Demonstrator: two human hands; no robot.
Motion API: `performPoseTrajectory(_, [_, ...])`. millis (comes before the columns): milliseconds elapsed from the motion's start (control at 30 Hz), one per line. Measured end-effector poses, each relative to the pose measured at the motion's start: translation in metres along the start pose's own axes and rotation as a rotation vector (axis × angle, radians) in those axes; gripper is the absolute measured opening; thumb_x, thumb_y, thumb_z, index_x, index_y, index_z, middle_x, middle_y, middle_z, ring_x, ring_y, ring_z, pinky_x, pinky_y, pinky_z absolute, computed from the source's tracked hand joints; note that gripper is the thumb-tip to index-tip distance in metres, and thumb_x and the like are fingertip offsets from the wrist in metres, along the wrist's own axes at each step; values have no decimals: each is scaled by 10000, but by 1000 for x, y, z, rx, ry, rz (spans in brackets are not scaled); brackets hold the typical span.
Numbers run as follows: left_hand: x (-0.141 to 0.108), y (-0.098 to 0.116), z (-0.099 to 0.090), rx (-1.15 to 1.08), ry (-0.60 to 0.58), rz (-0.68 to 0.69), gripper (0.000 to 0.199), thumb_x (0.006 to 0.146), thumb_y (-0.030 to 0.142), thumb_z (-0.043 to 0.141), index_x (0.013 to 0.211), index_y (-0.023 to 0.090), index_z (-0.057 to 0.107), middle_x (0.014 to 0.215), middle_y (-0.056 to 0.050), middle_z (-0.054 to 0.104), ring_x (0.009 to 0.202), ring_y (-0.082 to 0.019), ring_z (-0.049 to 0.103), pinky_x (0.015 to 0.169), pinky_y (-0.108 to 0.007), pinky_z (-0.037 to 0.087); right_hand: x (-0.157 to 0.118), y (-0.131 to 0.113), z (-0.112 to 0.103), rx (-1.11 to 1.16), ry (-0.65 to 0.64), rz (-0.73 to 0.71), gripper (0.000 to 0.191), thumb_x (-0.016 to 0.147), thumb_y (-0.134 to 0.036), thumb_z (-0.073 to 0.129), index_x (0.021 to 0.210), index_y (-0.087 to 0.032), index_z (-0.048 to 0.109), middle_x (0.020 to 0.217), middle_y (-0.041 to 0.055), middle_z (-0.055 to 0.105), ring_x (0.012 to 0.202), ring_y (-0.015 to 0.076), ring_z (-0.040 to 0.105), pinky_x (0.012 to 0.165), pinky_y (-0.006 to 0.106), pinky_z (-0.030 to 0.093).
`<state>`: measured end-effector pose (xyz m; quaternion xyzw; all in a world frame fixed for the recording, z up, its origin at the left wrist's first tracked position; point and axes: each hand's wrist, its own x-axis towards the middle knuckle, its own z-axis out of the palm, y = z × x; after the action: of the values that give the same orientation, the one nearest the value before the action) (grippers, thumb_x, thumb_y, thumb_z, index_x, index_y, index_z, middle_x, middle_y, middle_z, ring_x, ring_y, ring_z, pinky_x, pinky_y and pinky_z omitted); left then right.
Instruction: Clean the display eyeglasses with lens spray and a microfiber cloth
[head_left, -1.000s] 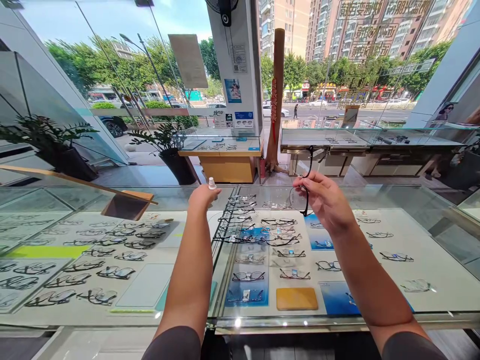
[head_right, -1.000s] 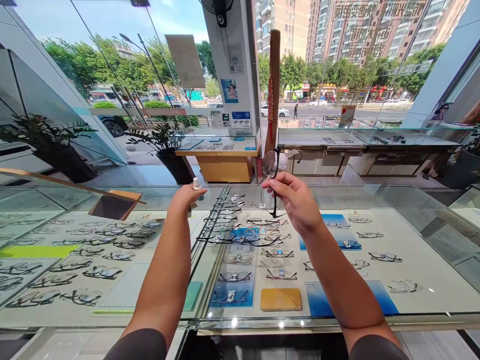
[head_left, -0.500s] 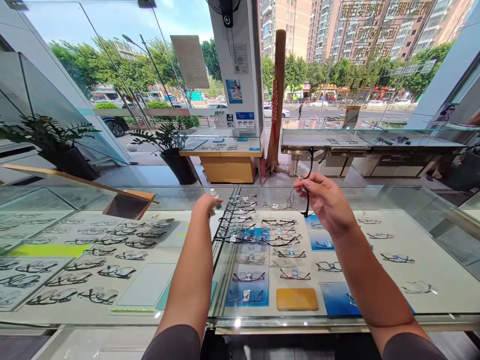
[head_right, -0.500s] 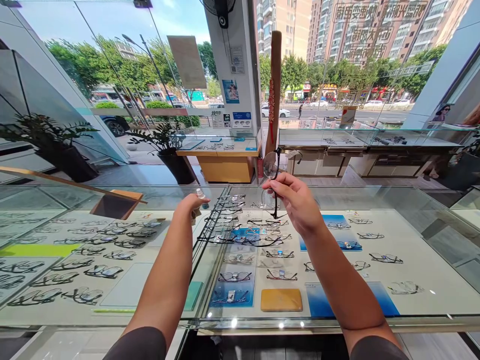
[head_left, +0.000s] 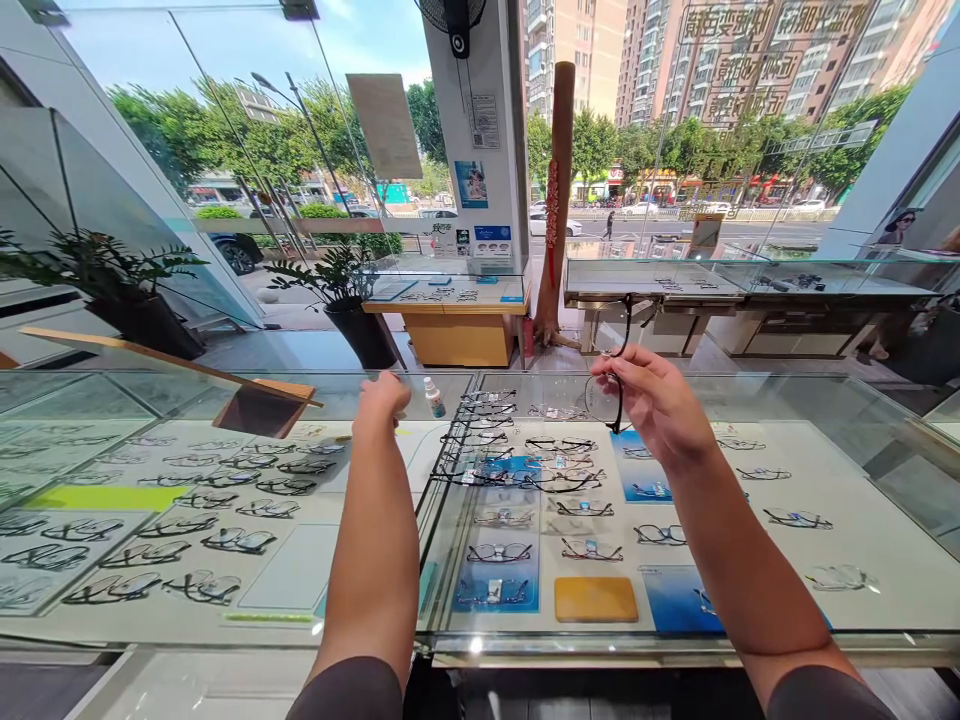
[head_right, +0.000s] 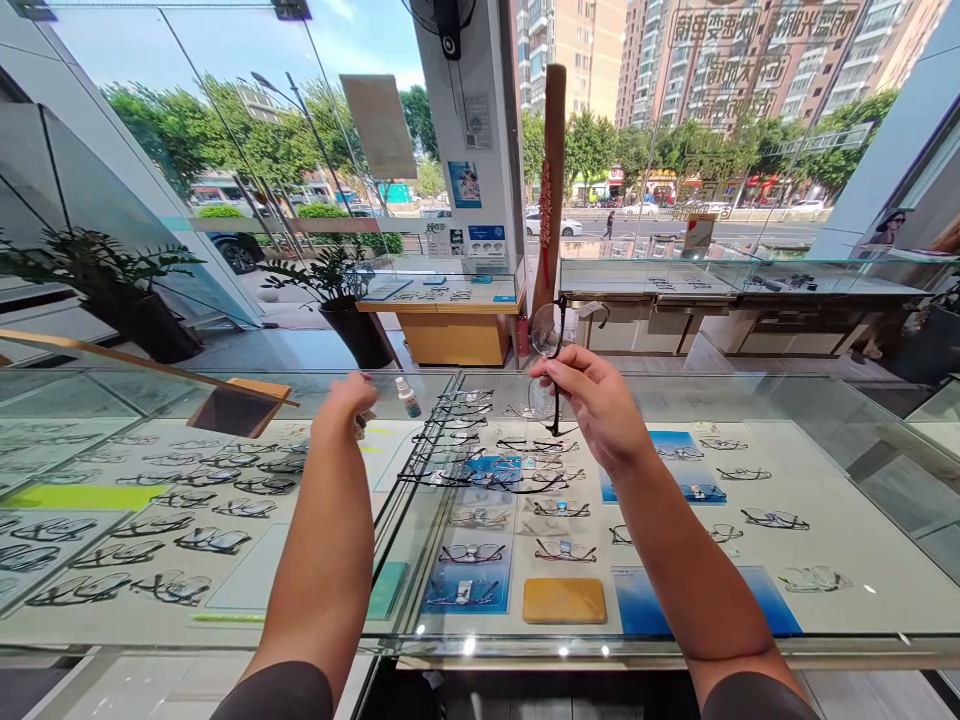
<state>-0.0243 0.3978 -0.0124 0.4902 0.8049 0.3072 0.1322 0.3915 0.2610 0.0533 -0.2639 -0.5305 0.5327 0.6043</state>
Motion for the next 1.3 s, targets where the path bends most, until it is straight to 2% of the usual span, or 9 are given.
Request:
performPoseTrajectory(100, [-11, 17, -19, -69, 165, -6, 662, 748, 114, 688, 1393, 146, 541, 1488, -271, 426, 1310, -408, 589, 1091, -593, 517, 0, -1, -1, 6, -7, -9, 177, 891, -401, 845, 865, -281, 717, 992, 23, 787, 906, 189, 615, 885, 364, 521])
performPoseTrajectory(200, [-41, 52, -31, -382, 187, 172, 615, 807, 130, 633, 1406, 211, 519, 1319, -159, 527, 1169, -317, 638, 963, -463, 597, -1, -1, -2, -10, -3, -10, 174, 894, -407, 839, 868, -287, 716, 999, 23, 782, 920, 197, 622, 897, 374, 525])
performPoseTrajectory(300, [-89, 91, -31, -774, -145, 417, 548, 905, 280, 655, 1409, 257, 442, 971, -36, 628, 806, -212, 658, 739, -353, 591, -2, -1, -1, -22, 3, -7, 191, 884, -424, 843, 874, -285, 713, 1003, 27, 781, 939, 205, 633, 908, 383, 530])
performPoseTrajectory(367, [-121, 115, -24, -951, -353, 549, 546, 881, 382, 772, 1337, 264, 495, 904, -5, 648, 749, -173, 643, 712, -310, 564, -3, 0, 1, -23, -4, -3, 194, 883, -428, 846, 876, -283, 718, 1006, 30, 783, 960, 208, 643, 911, 384, 530])
performPoseTrajectory(500, [-167, 145, -3, -1157, -483, 604, 472, 733, 402, 963, 1031, 192, 663, 890, -18, 697, 783, -128, 644, 767, -266, 545, -4, 0, 4, -14, -18, -7, 185, 879, -423, 859, 874, -283, 738, 998, 25, 787, 993, 208, 654, 950, 385, 527])
performPoseTrajectory(633, [-183, 155, 13, -1214, -478, 559, 454, 750, 486, 962, 917, 172, 680, 884, -24, 718, 769, -116, 630, 733, -248, 519, -5, 0, 6, -27, -27, -32, 196, 892, -447, 855, 869, -284, 749, 999, 24, 791, 1041, 213, 673, 1055, 412, 513])
performPoseTrajectory(800, [-190, 159, 20, -1146, -450, 607, 505, 805, 619, 893, 912, 190, 647, 836, -3, 676, 720, -120, 585, 672, -251, 472, -3, 1, 9, -22, -14, -32, 239, 868, -484, 881, 856, -285, 750, 1030, 30, 804, 1099, 228, 691, 1118, 439, 507])
performPoseTrajectory(1000, [-195, 161, 24, -1155, -547, 604, 510, 842, 658, 853, 948, 196, 663, 785, 3, 661, 654, -110, 551, 593, -236, 411, 3, 8, 10, 15, 19, 6, 303, 796, -508, 937, 847, -270, 758, 1001, 21, 783, 967, 195, 673, 994, 373, 544])
performPoseTrajectory(1300, [-197, 162, 32, -1167, -658, 527, 550, 780, 643, 906, 984, 188, 674, 786, -12, 745, 643, -131, 643, 612, -247, 496, 9, 16, 10, 130, 62, 38, 344, 738, -482, 981, 889, -256, 771, 1029, 11, 782, 951, 159, 683, 923, 294, 563])
